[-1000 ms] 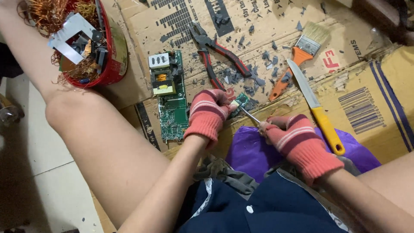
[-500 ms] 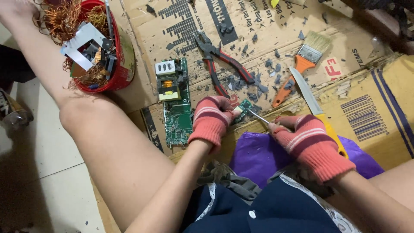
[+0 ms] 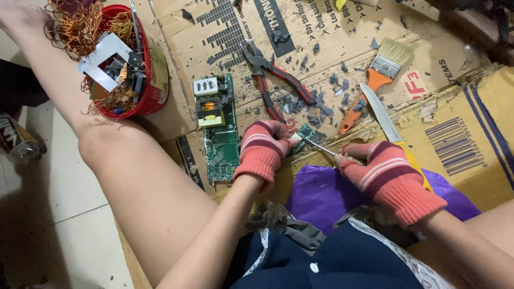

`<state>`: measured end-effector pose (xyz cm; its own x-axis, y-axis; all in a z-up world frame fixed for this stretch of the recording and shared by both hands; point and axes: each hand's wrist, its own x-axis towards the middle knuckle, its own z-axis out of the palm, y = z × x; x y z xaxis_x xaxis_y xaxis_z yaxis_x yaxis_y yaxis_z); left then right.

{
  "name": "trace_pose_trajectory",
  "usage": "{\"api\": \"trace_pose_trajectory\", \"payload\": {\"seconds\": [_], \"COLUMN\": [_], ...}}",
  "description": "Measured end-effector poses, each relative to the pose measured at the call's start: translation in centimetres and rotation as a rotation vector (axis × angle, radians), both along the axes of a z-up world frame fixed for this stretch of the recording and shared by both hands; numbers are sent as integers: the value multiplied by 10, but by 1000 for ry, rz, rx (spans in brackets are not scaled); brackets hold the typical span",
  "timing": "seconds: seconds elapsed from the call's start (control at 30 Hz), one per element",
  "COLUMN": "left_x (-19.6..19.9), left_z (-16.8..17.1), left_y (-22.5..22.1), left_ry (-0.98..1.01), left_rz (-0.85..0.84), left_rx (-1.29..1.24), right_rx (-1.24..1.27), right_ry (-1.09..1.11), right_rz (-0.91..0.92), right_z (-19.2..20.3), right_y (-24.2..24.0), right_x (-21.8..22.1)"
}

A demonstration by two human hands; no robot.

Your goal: Disassembling electronic circuit boards using pliers, a screwdriver, and a hammer while sitting on the floor.

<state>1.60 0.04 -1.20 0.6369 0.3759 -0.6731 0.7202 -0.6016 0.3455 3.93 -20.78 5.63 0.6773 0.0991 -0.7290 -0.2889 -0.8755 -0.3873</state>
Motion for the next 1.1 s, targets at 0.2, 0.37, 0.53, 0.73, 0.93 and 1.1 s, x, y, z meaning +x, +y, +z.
{"api": "trace_pose_trajectory", "payload": {"seconds": [0.2, 0.37, 0.53, 0.73, 0.93, 1.1], "left_x": [1, 5, 1, 3, 4, 2], "left_z": [-11, -25, -6, -14, -26, -19], "left_y": [2, 3, 3, 5, 5, 4], "left_ry": [9, -1, 6, -6, -12, -4], "left_rz": [-49, -57, -39, -24, -30, -38], "left_rx": [15, -7, -18, -12, -11, 13], "right_rx": [25, 25, 19, 67, 73, -7], "right_ry": [-1, 24, -4, -65, -53, -53], "right_rz": [-5, 73, -65, -24, -62, 47], "right_z": [4, 5, 14, -4, -2, -8], "right_y": [1, 10, 3, 0, 2, -1], "right_x": [1, -2, -5, -7, -8, 1]}}
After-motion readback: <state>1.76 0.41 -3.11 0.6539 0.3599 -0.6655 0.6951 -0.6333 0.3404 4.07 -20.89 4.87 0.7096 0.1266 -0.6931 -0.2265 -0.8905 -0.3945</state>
